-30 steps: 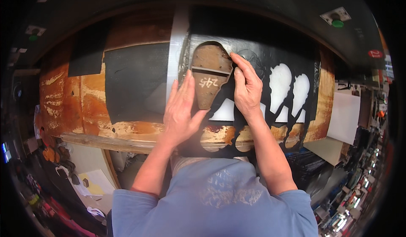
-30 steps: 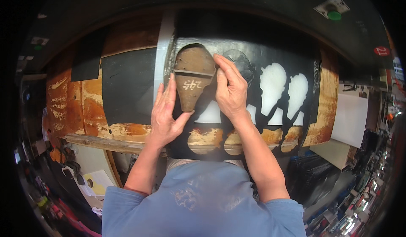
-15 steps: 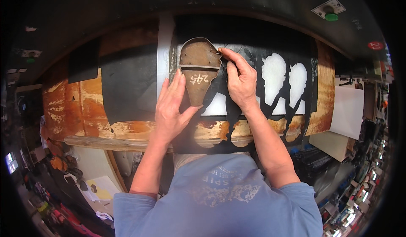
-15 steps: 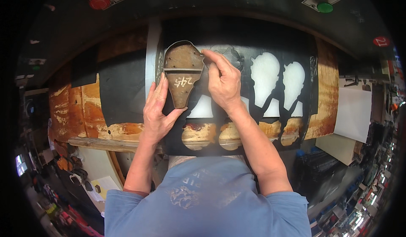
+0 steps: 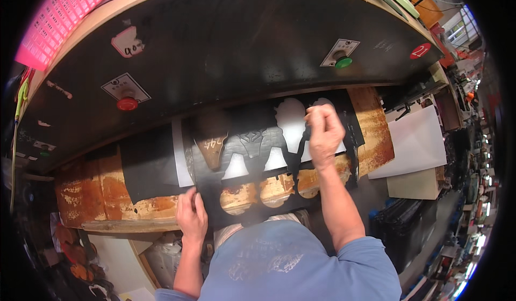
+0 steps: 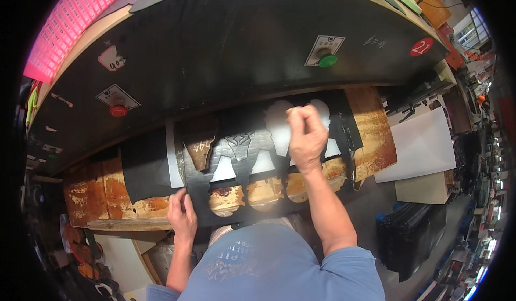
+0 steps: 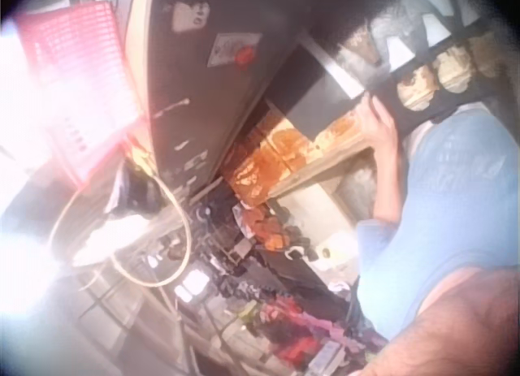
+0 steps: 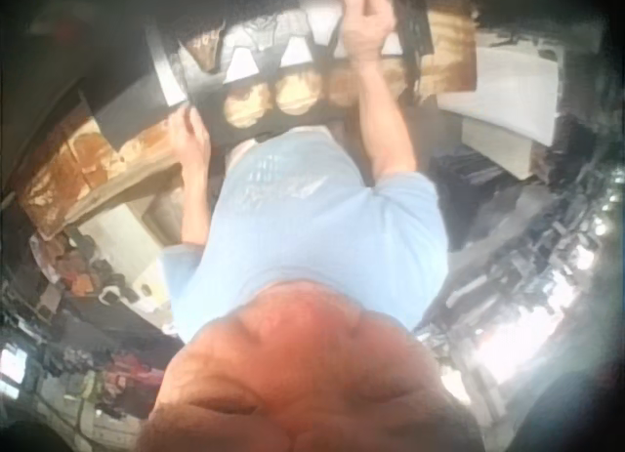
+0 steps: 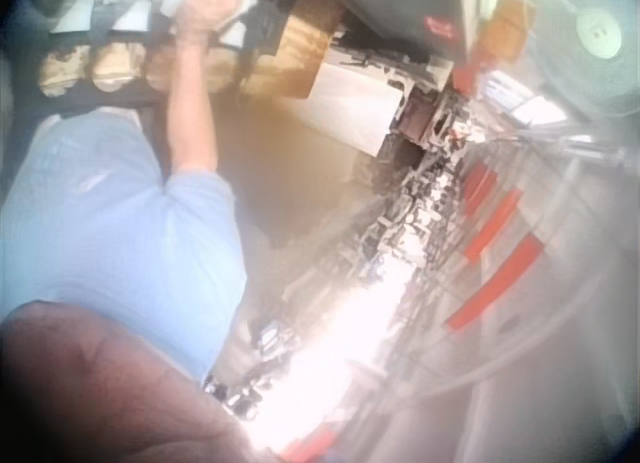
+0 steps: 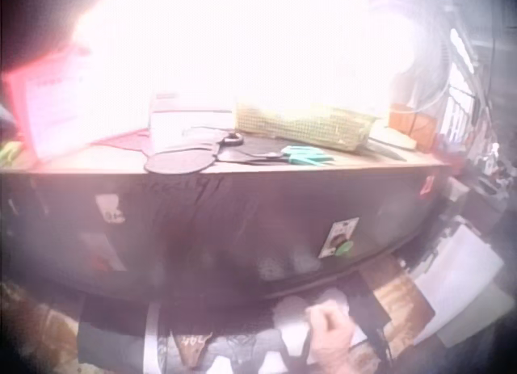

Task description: The person uses a handheld heat tool to seal the edges of stacked black shoe parts, then places them into a black plastic bag and seals it. The person then places a black sheet and a shoe last into a press machine.

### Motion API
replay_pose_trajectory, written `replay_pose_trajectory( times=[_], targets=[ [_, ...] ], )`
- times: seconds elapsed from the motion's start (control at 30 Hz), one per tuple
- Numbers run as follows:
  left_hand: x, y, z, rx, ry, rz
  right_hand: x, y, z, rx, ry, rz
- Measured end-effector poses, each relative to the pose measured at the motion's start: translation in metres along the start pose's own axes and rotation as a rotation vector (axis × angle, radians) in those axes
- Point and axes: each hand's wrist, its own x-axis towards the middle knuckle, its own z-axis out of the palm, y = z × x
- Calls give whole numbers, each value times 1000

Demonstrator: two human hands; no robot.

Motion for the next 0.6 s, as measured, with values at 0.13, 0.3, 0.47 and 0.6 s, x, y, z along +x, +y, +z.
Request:
replay_pose_trajectory(
  times=[0.13,0.3,0.47,0.6],
  targets=[
    [6,-21,11,92,83,88,50,-14,-15,-59,153,-297],
    [30,-13,13,141,90,45,53,-8,-35,-185,79,-229],
    [46,1,-2,208,163,128,-40,9,-38,-240,-37,-90],
    [55,10,-7,255,150,86,-73,19,-31,-510,-240,-307]
  ],
)
